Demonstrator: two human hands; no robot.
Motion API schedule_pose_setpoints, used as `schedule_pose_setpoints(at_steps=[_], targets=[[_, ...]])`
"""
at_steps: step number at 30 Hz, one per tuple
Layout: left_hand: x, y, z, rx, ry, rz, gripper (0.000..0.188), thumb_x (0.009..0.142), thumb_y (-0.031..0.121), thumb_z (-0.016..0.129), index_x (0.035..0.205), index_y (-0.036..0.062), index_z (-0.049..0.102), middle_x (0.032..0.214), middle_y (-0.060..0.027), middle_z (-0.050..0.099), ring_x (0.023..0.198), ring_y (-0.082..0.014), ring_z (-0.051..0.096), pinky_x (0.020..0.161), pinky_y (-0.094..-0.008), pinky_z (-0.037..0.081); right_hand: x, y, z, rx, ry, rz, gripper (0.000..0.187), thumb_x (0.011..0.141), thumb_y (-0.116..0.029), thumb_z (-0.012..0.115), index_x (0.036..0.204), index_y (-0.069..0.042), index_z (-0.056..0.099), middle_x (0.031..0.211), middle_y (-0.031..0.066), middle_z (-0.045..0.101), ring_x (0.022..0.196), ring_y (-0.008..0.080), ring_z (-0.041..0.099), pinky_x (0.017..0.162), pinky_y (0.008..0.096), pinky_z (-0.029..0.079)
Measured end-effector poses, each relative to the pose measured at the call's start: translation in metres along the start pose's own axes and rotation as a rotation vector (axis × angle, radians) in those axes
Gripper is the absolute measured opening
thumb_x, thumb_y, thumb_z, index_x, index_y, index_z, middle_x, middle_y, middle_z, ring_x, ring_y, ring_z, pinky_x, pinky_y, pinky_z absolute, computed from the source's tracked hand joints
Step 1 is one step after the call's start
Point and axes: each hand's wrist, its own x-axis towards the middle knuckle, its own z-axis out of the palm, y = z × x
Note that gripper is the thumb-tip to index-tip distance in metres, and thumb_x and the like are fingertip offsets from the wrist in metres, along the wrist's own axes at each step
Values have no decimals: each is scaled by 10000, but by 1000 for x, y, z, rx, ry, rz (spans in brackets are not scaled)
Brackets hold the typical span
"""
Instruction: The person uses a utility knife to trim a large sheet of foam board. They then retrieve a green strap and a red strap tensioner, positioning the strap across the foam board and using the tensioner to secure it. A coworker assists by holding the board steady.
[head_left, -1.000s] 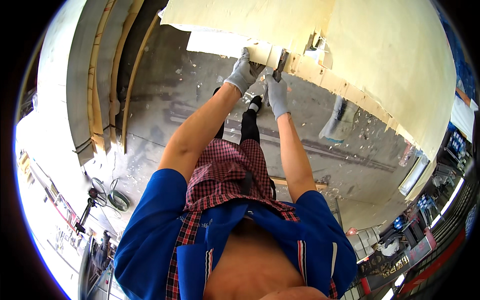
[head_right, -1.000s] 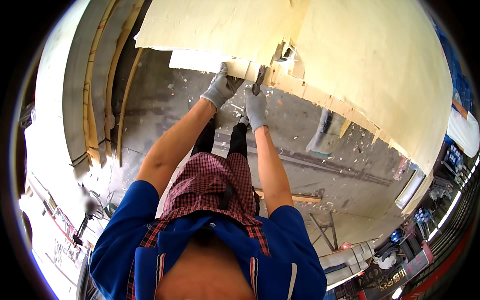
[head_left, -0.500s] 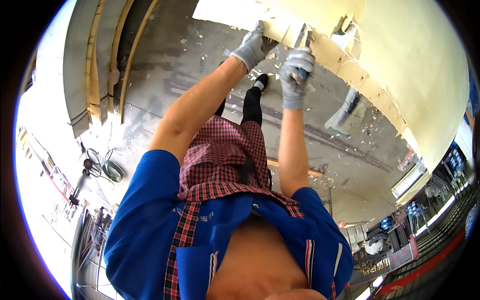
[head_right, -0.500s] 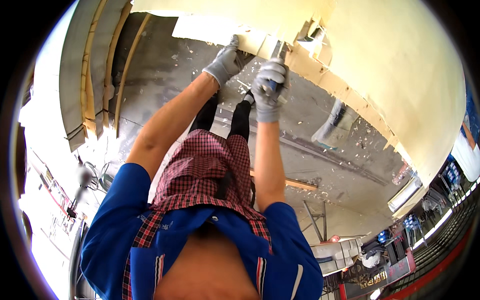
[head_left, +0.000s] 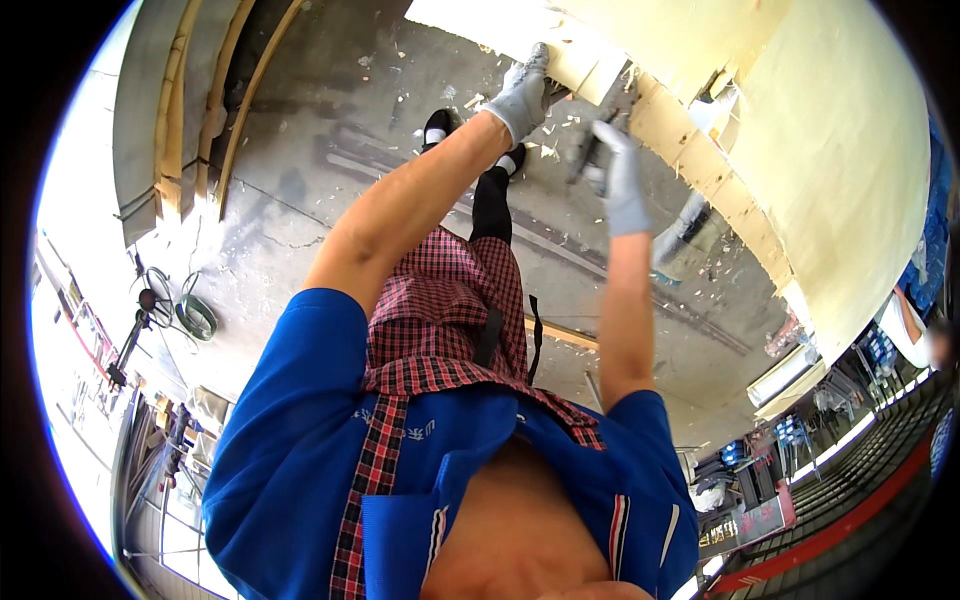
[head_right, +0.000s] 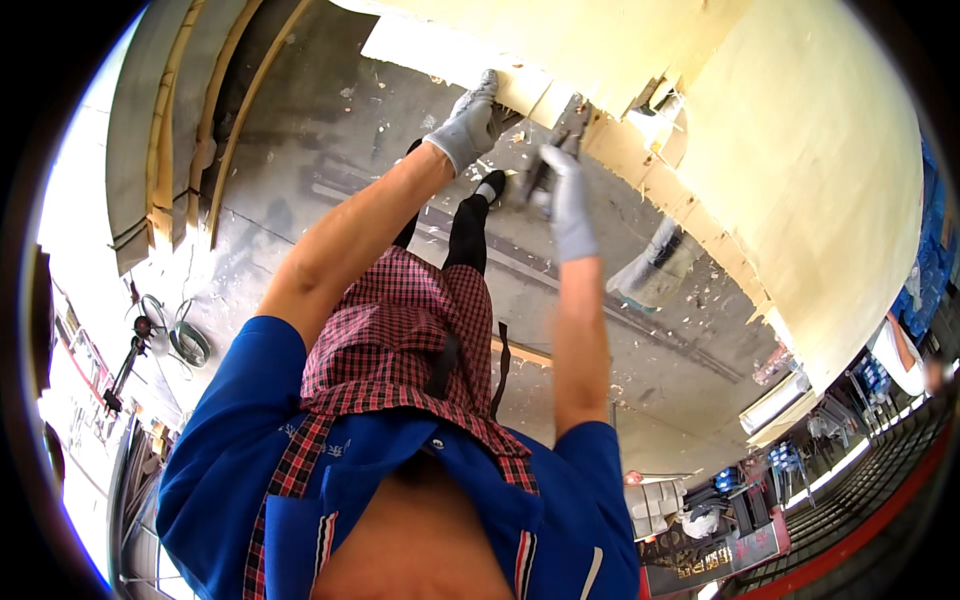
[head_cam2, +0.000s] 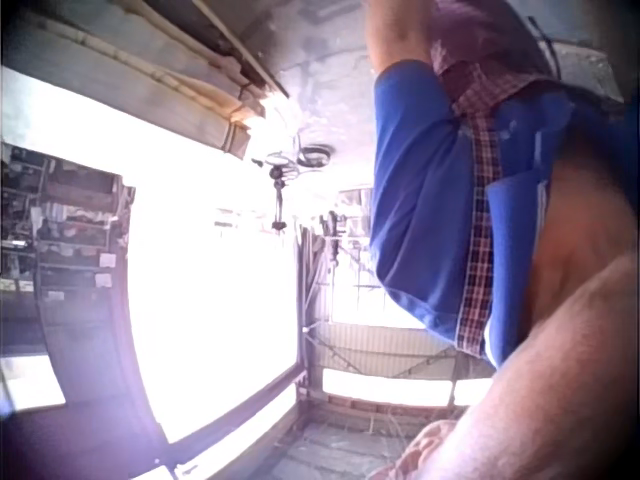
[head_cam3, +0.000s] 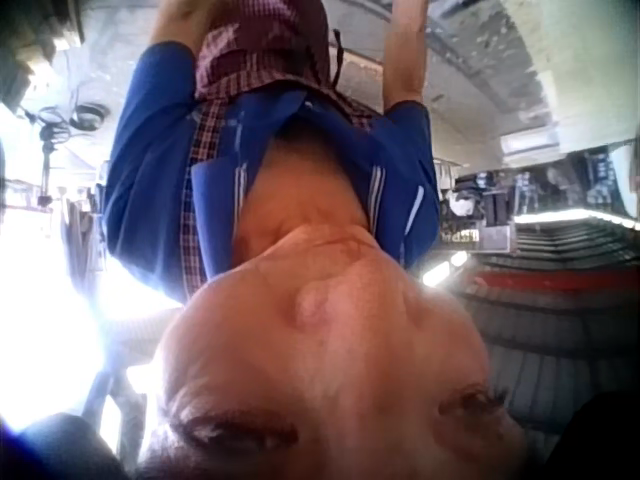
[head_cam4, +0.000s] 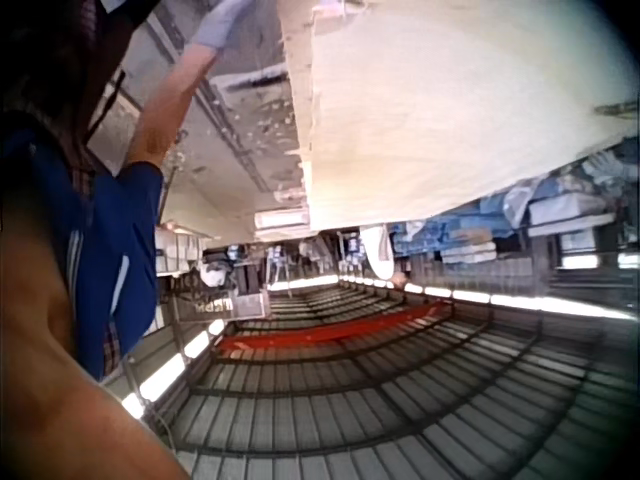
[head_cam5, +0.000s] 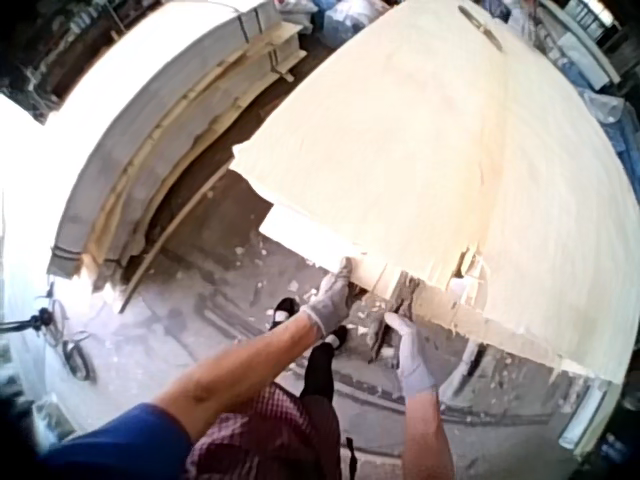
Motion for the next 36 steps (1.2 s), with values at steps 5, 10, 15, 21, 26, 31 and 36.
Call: schedule_pose_setpoints(at_steps=[5,10,15,21,26,31,36], targets=[[-8,-6,4,12,77,56,400,971,408,510,1217,94,528,1138,-84,622,1025,-224,630,883,-394,565,17,-14,-13,962,-624,300,230,954,-188,472,987,33,527,913,124,568,824,204,579,429,218,377],[11,-11,-8,-54,20,36,416,974,404,507,1241,85,509,1122,-95,631,996,-235,643,877,-389,567,23,-16,15,226,-235,27,206,930,-185,519,937,12,579,750,55,562,595,125,544,391,225,349],[7,-7,-6,3,-8,147,419,970,381,530,1257,77,509,1169,-86,613,1064,-236,620,937,-412,543,19,3,-20,-265,22,-115,240,888,-211,571,967,8,632,744,98,628,526,154,589,451,285,469],[-6,-2,-2,33,0,146,425,970,404,523,1246,81,532,1216,-108,591,1065,-238,611,912,-377,545,2,-23,27,447,-110,54,211,897,-173,528,954,15,605,773,129,630,568,156,569,363,227,353],[-12,-4,-1,73,-3,79,460,956,401,552,1261,58,522,1221,-107,589,1062,-242,612,911,-403,548,53,16,-19,-491,123,-67,217,839,-183,543,834,12,638,672,101,640,471,188,577,410,317,442],[-6,1,-2,7,46,4,400,952,395,560,1214,94,547,1176,-74,611,1043,-238,621,894,-374,549,41,3,-25,-485,-147,173,175,831,-142,541,819,12,624,690,102,641,520,189,614,432,305,456],[-3,-1,-3,-14,34,27,454,959,370,554,1292,69,488,1206,-99,601,1049,-261,626,897,-413,555,-55,80,-10,-230,-184,386,205,835,-110,558,1009,-4,580,847,129,662,716,231,671,577,329,531]])
